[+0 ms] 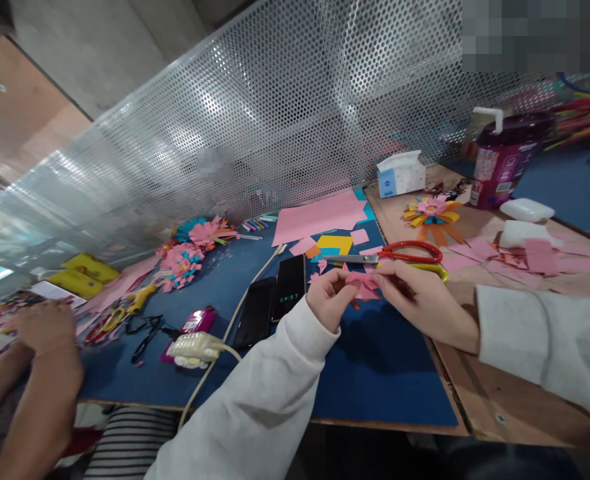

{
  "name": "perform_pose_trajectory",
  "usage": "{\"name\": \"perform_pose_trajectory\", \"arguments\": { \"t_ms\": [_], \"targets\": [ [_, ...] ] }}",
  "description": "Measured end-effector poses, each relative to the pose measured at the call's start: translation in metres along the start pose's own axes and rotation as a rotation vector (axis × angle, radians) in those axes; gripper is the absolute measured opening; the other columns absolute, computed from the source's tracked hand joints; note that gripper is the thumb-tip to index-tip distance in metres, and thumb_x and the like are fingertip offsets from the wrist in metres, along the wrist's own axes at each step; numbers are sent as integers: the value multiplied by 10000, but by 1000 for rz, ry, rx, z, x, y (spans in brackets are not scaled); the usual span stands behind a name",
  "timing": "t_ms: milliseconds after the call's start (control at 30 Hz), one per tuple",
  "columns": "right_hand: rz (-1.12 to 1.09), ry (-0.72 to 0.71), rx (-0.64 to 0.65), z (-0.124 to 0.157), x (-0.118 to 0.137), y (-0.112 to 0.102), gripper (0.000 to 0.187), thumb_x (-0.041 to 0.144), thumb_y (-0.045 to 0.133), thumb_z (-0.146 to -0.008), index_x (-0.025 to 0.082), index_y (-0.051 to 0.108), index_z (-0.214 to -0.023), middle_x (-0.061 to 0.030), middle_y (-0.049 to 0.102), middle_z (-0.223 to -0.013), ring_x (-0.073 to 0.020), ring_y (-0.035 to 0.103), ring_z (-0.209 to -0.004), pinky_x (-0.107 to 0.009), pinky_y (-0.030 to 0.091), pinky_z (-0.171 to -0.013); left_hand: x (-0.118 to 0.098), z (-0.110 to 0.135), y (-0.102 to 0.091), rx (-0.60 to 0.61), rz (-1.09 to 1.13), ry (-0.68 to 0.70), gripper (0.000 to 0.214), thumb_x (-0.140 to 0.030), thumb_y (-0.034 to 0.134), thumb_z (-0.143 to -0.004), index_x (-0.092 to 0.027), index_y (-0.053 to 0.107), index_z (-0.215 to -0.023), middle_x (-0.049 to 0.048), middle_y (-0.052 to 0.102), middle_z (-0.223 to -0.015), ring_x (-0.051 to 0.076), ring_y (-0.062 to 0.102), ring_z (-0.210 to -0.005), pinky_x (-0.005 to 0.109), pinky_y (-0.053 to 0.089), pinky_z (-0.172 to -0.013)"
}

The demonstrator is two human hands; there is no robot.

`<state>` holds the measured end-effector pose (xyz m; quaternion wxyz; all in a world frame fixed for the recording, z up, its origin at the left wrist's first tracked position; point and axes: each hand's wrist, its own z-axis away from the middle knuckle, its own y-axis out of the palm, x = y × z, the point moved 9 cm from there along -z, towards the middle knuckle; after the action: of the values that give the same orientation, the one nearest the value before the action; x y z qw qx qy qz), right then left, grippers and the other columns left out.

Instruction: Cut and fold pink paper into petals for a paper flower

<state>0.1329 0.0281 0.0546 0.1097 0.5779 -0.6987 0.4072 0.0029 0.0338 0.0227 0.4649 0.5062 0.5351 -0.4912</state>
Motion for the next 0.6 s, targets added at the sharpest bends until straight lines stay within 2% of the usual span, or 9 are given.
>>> {"name": "perform_pose_trajectory", "arguments": {
  "t_ms": [300,600],
  "targets": [
    [-72,24,35,-2,-4,2,160,269,445,-888,165,554,-838,-24,594,-678,-119,542,-563,-214,439,-501,-1,0,-2,5,-79,13,161,-294,628,-637,-149,561,-651,-20,550,-506,85,499,-435,229,418,-464],
    [-193,44,81,-3,-13,8,194,304,412,-914,172,538,-850,-25,580,-701,-121,536,-580,-216,446,-490,3,-1,-5,12,-104,-18,204,-335,638,-620,-145,573,-662,-22,535,-500,89,487,-425,232,412,-448]
  ]
}}
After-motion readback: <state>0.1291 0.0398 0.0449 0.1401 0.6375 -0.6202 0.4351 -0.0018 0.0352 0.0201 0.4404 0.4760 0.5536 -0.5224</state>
